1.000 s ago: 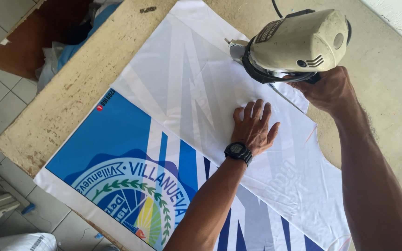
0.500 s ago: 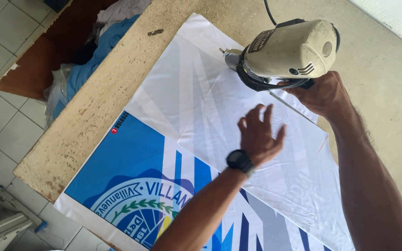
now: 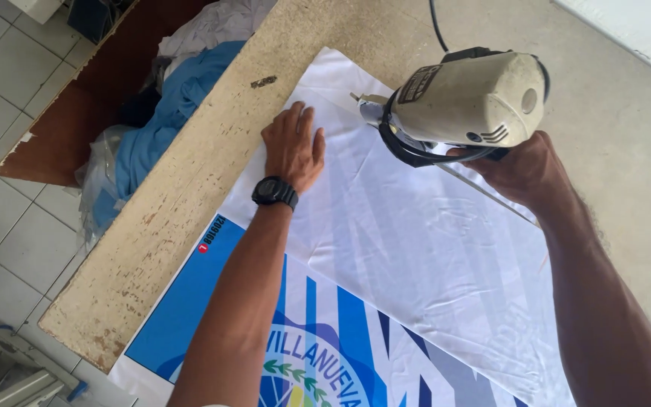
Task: The person marks a white banner with a red marker using a wooden ruler and a curved wooden template. They then use an electric jigsaw to cut along the marked lines on the banner. Finally, the person removes the cut piece and opens a drawer beneath the workbench.
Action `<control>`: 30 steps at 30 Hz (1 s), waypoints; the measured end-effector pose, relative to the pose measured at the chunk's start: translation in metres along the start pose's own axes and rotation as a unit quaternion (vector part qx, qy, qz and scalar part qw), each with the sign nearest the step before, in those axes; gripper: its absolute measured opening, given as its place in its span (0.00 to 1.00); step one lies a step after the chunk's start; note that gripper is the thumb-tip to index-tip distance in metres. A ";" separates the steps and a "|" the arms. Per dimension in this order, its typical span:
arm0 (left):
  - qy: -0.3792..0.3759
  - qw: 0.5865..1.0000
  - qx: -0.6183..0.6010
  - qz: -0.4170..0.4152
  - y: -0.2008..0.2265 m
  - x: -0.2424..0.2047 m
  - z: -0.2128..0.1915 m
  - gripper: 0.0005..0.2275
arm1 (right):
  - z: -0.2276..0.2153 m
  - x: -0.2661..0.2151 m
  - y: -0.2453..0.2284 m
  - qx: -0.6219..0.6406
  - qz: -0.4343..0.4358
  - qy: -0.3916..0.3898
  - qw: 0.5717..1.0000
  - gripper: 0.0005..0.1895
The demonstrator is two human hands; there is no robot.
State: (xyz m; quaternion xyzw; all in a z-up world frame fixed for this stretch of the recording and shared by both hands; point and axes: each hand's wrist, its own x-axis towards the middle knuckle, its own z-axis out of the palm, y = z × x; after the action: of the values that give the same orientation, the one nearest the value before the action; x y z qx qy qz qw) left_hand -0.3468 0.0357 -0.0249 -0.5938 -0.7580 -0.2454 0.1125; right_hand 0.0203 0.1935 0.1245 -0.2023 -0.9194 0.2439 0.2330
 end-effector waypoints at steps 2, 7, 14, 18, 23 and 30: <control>-0.014 1.000 0.006 -0.008 0.004 -0.009 -0.003 0.18 | 0.005 0.000 -0.004 0.021 -0.030 -0.005 0.999 0.16; -0.012 1.000 0.014 -0.020 0.005 -0.002 -0.005 0.19 | 0.011 0.015 -0.007 -0.019 0.022 0.003 1.000 0.19; -0.032 0.999 0.019 -0.038 0.005 -0.002 0.001 0.23 | 0.024 0.037 -0.016 -0.003 0.089 -0.020 0.996 0.18; -0.051 0.997 0.020 -0.047 0.008 -0.002 0.003 0.26 | 0.032 0.045 -0.011 -0.037 0.119 -0.020 0.992 0.17; -0.042 0.997 0.038 -0.049 0.010 -0.002 0.002 0.26 | 0.038 0.065 -0.026 -0.029 0.168 -0.033 0.985 0.15; -0.039 0.997 0.049 -0.053 0.012 0.000 -0.001 0.27 | 0.047 0.083 -0.017 0.038 0.061 -0.024 0.997 0.15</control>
State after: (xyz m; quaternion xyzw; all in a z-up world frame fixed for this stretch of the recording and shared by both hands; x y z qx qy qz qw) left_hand -0.3355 0.0374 -0.0212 -0.5558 -0.8031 -0.1904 0.0989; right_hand -0.0757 0.2039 0.1247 -0.2427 -0.9007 0.2975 0.2036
